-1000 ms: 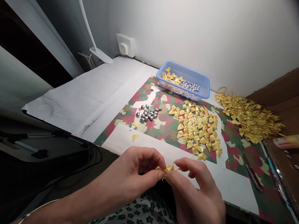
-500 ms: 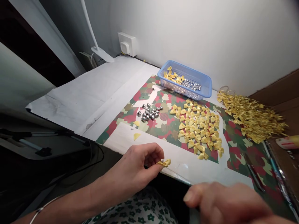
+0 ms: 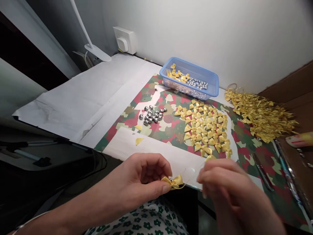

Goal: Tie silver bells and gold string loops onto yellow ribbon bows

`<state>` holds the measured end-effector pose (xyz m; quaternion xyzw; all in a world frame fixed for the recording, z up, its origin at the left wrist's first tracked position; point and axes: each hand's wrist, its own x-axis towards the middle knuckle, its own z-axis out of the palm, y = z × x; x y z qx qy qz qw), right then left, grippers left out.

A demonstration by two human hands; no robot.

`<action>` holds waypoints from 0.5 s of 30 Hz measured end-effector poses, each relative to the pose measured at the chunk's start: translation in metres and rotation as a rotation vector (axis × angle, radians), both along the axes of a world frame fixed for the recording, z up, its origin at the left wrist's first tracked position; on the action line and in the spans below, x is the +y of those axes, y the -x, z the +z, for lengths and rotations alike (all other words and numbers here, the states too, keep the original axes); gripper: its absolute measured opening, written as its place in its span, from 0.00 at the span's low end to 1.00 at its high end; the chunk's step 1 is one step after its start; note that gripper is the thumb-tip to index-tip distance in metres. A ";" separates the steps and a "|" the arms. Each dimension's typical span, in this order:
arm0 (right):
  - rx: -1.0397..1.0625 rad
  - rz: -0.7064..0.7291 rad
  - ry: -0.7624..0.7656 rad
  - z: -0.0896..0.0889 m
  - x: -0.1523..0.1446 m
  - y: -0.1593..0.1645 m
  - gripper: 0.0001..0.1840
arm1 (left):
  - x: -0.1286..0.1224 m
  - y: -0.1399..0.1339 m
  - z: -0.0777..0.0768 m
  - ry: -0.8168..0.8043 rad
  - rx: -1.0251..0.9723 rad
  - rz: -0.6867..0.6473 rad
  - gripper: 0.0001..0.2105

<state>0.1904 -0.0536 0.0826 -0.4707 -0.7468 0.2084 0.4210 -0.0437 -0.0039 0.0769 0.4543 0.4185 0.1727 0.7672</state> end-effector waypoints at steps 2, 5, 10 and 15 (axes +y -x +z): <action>0.002 0.073 0.086 -0.002 0.001 0.011 0.09 | 0.001 0.000 0.003 0.017 -0.013 -0.020 0.07; -0.071 0.116 0.107 -0.004 -0.002 0.016 0.12 | 0.000 0.001 0.008 -0.002 0.030 -0.049 0.07; -0.309 0.087 0.014 0.001 -0.004 0.010 0.10 | -0.003 0.002 0.014 -0.120 0.125 -0.059 0.05; -0.360 0.095 -0.016 0.006 0.000 0.010 0.14 | -0.003 0.003 0.015 -0.147 0.159 -0.086 0.04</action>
